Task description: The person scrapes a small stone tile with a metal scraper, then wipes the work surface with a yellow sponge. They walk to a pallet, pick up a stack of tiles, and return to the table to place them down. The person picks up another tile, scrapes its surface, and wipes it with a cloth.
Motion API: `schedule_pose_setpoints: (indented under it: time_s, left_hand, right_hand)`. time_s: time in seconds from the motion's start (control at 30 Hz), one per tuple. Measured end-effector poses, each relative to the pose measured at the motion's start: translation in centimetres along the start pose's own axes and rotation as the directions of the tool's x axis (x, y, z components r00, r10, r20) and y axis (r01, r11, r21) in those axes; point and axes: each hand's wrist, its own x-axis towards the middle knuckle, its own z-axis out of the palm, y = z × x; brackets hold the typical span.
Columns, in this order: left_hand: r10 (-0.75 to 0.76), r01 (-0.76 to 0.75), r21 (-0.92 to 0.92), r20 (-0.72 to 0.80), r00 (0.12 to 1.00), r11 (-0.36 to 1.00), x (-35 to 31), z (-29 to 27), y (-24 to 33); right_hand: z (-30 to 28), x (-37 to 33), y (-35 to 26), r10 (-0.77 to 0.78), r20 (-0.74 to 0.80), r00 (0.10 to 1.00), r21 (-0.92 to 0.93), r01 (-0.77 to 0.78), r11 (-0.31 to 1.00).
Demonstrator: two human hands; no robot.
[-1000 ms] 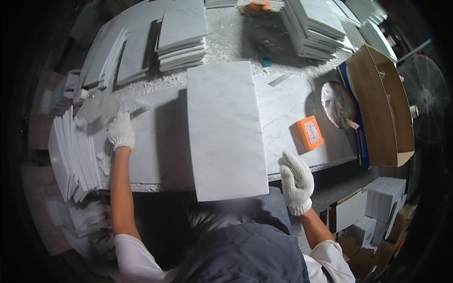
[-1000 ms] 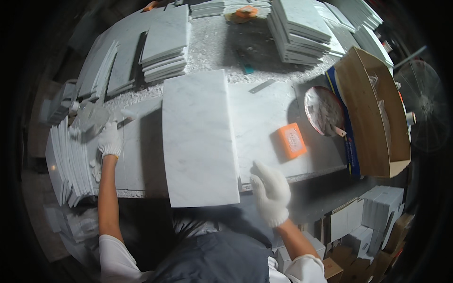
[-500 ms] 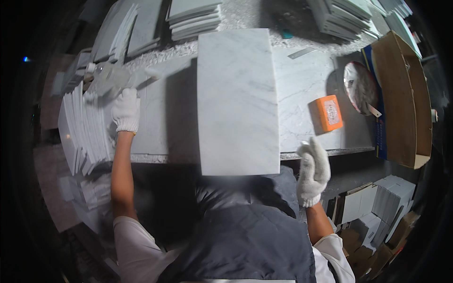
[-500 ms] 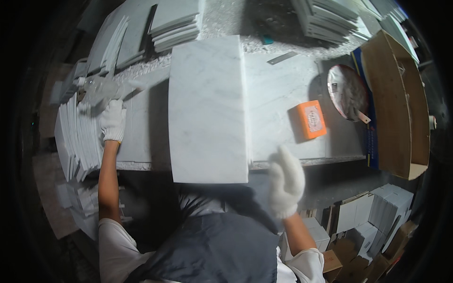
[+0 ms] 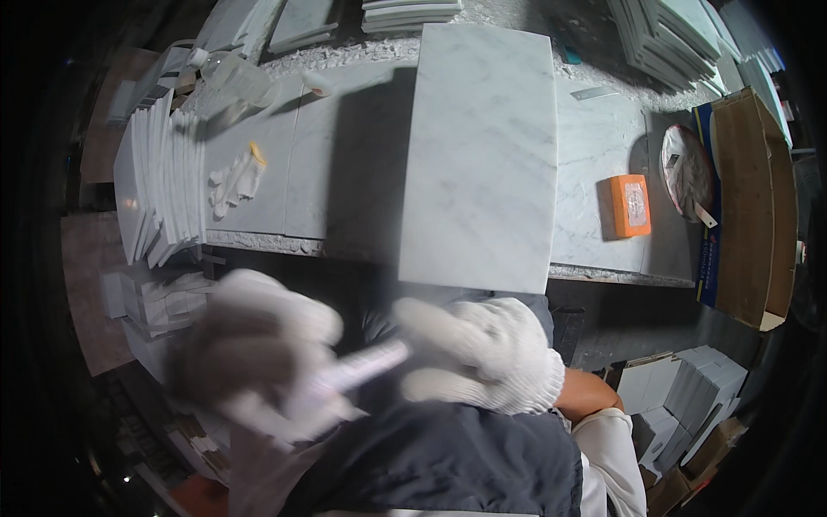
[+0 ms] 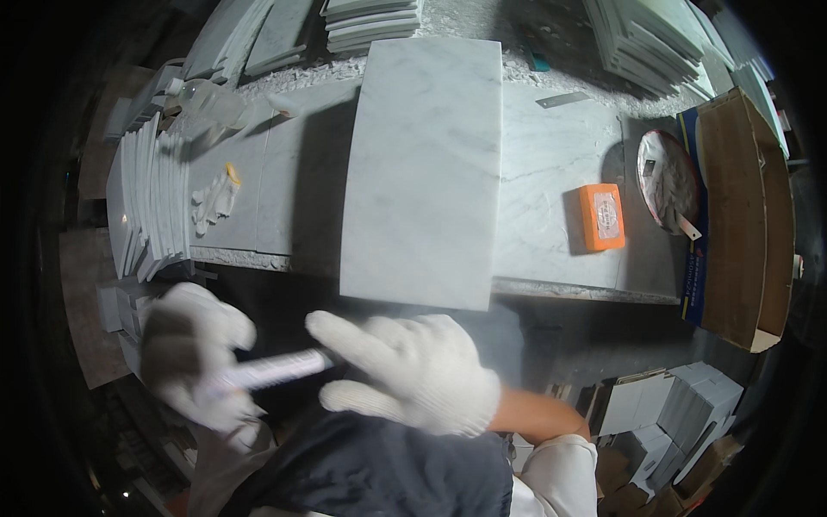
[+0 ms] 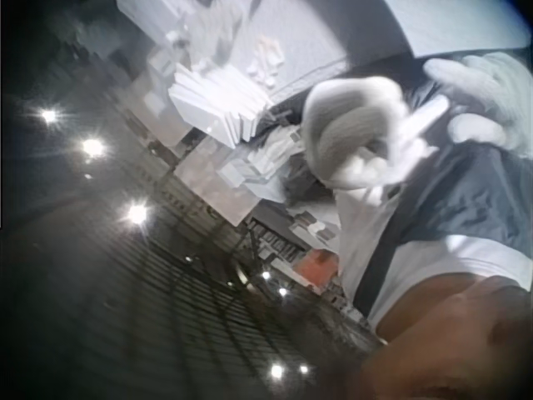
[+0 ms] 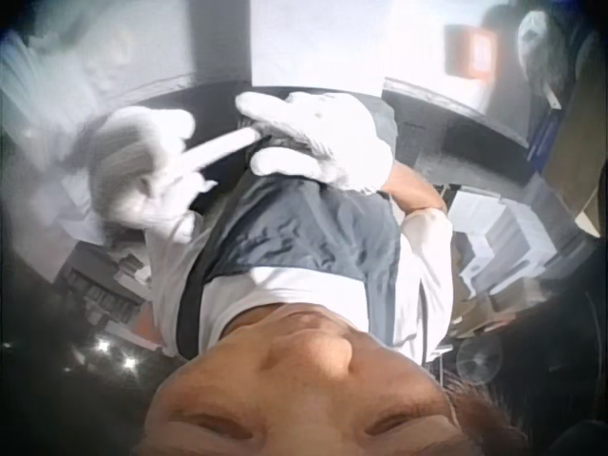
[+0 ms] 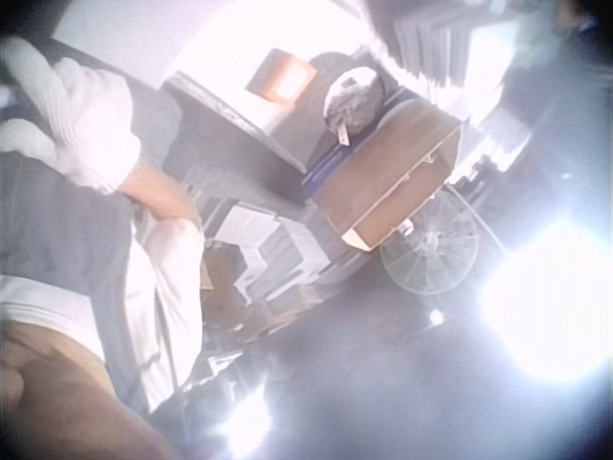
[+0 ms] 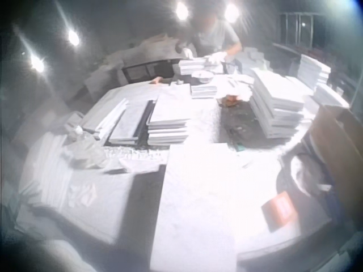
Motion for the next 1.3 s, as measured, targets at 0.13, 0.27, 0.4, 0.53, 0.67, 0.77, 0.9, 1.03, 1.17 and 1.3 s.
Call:
schedule_pose_setpoints:
  time_s: [0.13, 0.27, 0.4, 0.53, 0.67, 0.77, 0.9, 1.03, 1.17, 1.3]
  left_hand:
    - [-0.132, 0.147, -0.075, 0.177, 0.975, 0.986, 0.5, 4.8, 0.1]
    - [-0.305, 0.313, 0.120, -0.080, 0.949, 0.942, -1.7, 6.5, 1.2]
    - [-0.306, 0.297, 0.309, -0.018, 0.952, 0.904, -3.6, 9.2, 1.1]
    - [-0.269, 0.317, 0.493, -0.168, 0.948, 0.810, -4.6, 11.1, 0.9]
    - [-0.190, 0.232, 0.561, -0.133, 0.973, 0.795, -5.2, 12.0, 1.0]
    - [-0.325, 0.299, 0.452, -0.021, 0.946, 0.841, -5.4, 11.8, 0.8]
    - [-0.307, 0.262, 0.420, 0.040, 0.951, 0.869, -5.4, 12.8, 0.7]
    - [-0.296, 0.295, 0.027, 0.017, 0.955, 0.955, -6.1, 14.0, 0.6]
    - [-0.483, 0.511, -0.300, 0.167, 0.860, 0.806, -8.1, 12.0, -0.3]
    - [-0.383, 0.383, -0.033, -0.002, 0.924, 0.923, -8.2, 11.7, -1.1]
  right_hand:
    - [2.7, 0.7, -0.1, 0.001, -0.017, 1.000, 0.363, 0.005, 0.932]
    - [2.8, -2.0, -0.1, 0.498, 0.130, 0.857, 0.846, -0.358, 0.396]
    - [3.9, -3.8, -0.6, 0.631, 0.011, 0.776, 0.875, -0.313, 0.370]
    - [4.2, -3.4, -0.5, 0.581, -0.015, 0.814, 0.862, -0.284, 0.420]
    - [2.3, -2.9, -0.8, 0.646, 0.039, 0.762, 0.761, -0.441, 0.475]
    - [0.8, -3.3, -0.6, 0.622, 0.053, 0.781, 0.603, -0.522, 0.603]
    - [1.0, -4.6, 0.8, 0.398, -0.100, 0.912, 0.407, -0.328, 0.853]
    - [2.4, -6.3, 0.8, 0.548, -0.452, 0.704, 0.527, -0.285, 0.801]
    - [-2.0, -6.7, 1.9, 0.445, -0.651, 0.614, 0.624, 0.100, 0.775]
    - [-3.4, -5.8, 2.8, 0.405, -0.567, 0.717, 0.578, -0.004, 0.816]
